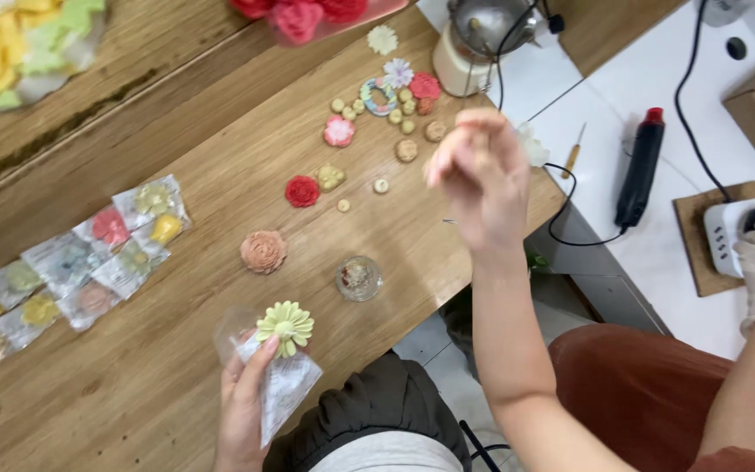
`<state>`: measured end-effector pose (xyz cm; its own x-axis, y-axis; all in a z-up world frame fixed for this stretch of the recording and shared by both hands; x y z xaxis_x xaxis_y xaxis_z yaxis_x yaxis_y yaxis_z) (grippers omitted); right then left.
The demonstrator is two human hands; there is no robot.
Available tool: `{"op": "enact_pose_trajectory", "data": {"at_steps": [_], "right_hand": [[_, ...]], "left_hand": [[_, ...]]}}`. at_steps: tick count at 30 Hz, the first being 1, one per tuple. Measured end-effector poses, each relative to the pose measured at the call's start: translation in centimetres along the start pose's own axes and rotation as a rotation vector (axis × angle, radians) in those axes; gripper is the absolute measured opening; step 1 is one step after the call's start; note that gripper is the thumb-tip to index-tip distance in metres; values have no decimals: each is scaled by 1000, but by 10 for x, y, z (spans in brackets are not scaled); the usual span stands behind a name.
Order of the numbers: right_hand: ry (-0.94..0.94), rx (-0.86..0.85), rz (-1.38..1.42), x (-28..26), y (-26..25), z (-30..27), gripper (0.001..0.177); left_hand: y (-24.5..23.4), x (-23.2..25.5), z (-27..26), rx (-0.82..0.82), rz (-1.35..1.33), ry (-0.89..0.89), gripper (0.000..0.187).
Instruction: Packaging decorative flower-shaped wax melts into small plastic bags.
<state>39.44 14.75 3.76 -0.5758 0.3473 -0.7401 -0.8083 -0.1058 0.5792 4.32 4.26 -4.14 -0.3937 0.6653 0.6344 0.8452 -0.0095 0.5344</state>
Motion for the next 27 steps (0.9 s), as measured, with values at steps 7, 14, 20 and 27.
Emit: {"op": "enact_pose_trajectory", "data": {"at_steps": [7,14,20,27], "right_hand": [[235,335,-1730,-15,-209,115,22],[83,223,-1042,17,-94,48,22],[397,-84,161,45,24,-25,38],[578,-596,-370,52,128,-64,93]], "left_hand": [[-10,2,-5,34,10,-27,35],[4,0,7,25,-52,-7,34],[29,9,11,-76,-106,33,31],[66,32,9,-290,-99,103,35]]}}
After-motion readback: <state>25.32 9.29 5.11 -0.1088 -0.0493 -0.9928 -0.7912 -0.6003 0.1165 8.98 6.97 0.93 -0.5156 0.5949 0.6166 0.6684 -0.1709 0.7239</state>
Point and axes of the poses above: each hand's wrist, its own z-axis towards the middle knuckle, its own y-axis out of the palm, x = y × z, the point moved 5 cm from there along z, towards the middle knuckle, and after that the axes turned 14 degrees about -x, right-handed, at the moved point
